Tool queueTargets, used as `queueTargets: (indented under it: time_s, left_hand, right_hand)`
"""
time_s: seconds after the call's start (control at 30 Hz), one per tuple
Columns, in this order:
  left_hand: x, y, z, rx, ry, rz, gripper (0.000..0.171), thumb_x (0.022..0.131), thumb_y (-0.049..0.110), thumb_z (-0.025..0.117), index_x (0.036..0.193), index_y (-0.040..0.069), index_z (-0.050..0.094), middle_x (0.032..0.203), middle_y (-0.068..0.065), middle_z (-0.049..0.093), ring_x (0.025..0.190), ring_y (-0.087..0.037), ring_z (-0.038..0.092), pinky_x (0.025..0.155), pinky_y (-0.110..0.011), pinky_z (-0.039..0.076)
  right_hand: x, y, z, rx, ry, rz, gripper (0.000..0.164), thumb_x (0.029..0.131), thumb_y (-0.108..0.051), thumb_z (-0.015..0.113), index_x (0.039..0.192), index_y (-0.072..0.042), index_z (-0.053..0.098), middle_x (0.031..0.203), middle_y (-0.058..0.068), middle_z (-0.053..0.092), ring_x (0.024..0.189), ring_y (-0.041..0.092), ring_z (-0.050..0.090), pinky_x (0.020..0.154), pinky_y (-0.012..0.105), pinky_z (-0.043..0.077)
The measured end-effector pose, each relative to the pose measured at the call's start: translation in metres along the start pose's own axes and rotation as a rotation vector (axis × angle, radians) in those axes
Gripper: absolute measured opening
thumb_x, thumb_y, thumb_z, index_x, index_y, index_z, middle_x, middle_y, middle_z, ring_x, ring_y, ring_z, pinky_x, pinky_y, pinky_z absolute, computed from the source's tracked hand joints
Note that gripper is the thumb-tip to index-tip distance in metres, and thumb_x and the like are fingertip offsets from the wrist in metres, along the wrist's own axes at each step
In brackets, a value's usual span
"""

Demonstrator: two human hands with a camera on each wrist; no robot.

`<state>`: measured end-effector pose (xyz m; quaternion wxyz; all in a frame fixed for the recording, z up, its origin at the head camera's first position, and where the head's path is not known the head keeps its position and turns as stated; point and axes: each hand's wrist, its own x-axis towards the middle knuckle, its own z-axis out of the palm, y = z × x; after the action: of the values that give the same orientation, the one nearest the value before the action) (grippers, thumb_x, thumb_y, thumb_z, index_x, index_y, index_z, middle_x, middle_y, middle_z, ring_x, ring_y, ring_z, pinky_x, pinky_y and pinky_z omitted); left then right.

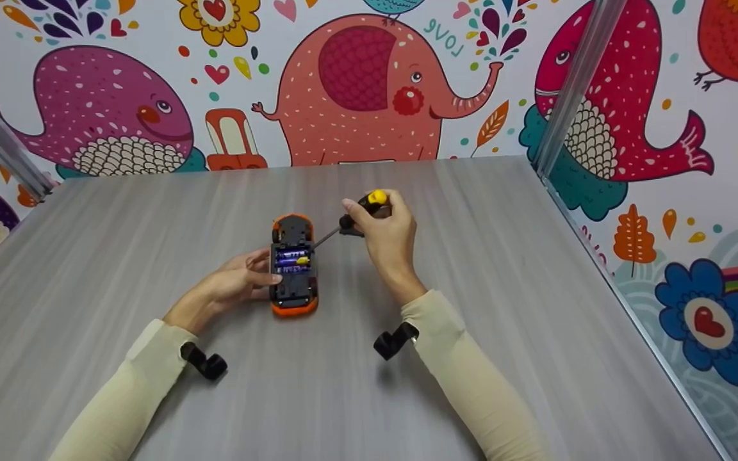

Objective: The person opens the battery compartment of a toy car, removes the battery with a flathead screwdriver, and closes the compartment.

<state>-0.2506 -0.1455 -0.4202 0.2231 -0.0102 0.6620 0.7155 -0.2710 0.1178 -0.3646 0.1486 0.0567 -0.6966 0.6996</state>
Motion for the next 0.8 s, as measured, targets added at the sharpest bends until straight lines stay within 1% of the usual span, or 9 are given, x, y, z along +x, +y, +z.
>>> queueTargets:
  time_s: [0.13, 0.3, 0.4, 0.53, 0.6, 0.67, 0.8]
  left_hand:
    - [0.000, -0.001, 0.000, -0.001, 0.005, -0.002, 0.077, 0.090, -0.009, 0.060, 0.157, 0.004, 0.025, 0.157, -0.018, 0.040, 0.127, -0.031, 0.059, 0.104, -0.044, 0.053]
    - [0.001, -0.001, -0.001, 0.009, 0.015, -0.007, 0.077, 0.090, -0.009, 0.060, 0.157, 0.004, 0.025, 0.156, -0.019, 0.041, 0.125, -0.030, 0.059, 0.103, -0.044, 0.054]
    - [0.002, -0.001, 0.000, 0.015, 0.015, -0.008, 0.076, 0.090, -0.008, 0.060, 0.157, 0.004, 0.026, 0.155, -0.019, 0.042, 0.124, -0.028, 0.060, 0.102, -0.045, 0.054]
    - [0.003, -0.001, -0.001, 0.012, 0.019, -0.014, 0.077, 0.090, -0.008, 0.060, 0.157, 0.004, 0.025, 0.156, -0.018, 0.042, 0.123, -0.029, 0.060, 0.103, -0.046, 0.054]
    - [0.003, -0.001, -0.001, 0.011, 0.020, -0.015, 0.077, 0.090, -0.009, 0.060, 0.157, 0.005, 0.025, 0.156, -0.018, 0.042, 0.123, -0.029, 0.060, 0.103, -0.046, 0.054]
    - [0.003, -0.001, -0.002, 0.010, 0.022, -0.017, 0.078, 0.089, -0.009, 0.060, 0.158, 0.005, 0.025, 0.155, -0.018, 0.042, 0.123, -0.029, 0.061, 0.103, -0.046, 0.054]
    - [0.002, -0.001, -0.002, 0.007, 0.022, -0.020, 0.078, 0.089, -0.009, 0.060, 0.158, 0.006, 0.025, 0.156, -0.018, 0.041, 0.124, -0.030, 0.060, 0.104, -0.046, 0.053]
  right_hand:
    - [0.001, -0.001, -0.001, -0.027, -0.042, -0.017, 0.046, 0.086, -0.023, 0.080, 0.121, -0.002, 0.060, 0.103, 0.007, 0.064, 0.094, 0.015, 0.070, 0.081, 0.028, 0.061]
    - [0.002, -0.004, -0.003, -0.049, -0.081, 0.003, 0.044, 0.089, -0.024, 0.076, 0.124, -0.004, 0.060, 0.108, 0.006, 0.063, 0.098, 0.013, 0.069, 0.082, 0.025, 0.060]
    - [0.002, -0.006, -0.003, -0.042, -0.091, 0.014, 0.041, 0.091, -0.022, 0.074, 0.125, -0.004, 0.060, 0.111, 0.007, 0.063, 0.099, 0.014, 0.068, 0.083, 0.028, 0.060]
    - [0.001, -0.009, -0.003, -0.010, -0.103, 0.021, 0.037, 0.094, -0.015, 0.070, 0.127, -0.002, 0.060, 0.116, 0.009, 0.063, 0.102, 0.015, 0.067, 0.086, 0.032, 0.060]
    - [0.001, -0.010, -0.003, -0.001, -0.106, 0.023, 0.036, 0.094, -0.012, 0.069, 0.127, -0.001, 0.060, 0.118, 0.010, 0.063, 0.103, 0.015, 0.067, 0.086, 0.033, 0.060]
    - [0.000, -0.010, -0.003, 0.005, -0.110, 0.023, 0.036, 0.094, -0.011, 0.069, 0.127, -0.001, 0.060, 0.118, 0.011, 0.064, 0.103, 0.016, 0.068, 0.085, 0.033, 0.060]
    - [0.000, -0.009, -0.002, -0.021, -0.130, 0.006, 0.039, 0.093, -0.016, 0.071, 0.128, -0.003, 0.061, 0.116, 0.012, 0.066, 0.104, 0.016, 0.069, 0.088, 0.035, 0.059]
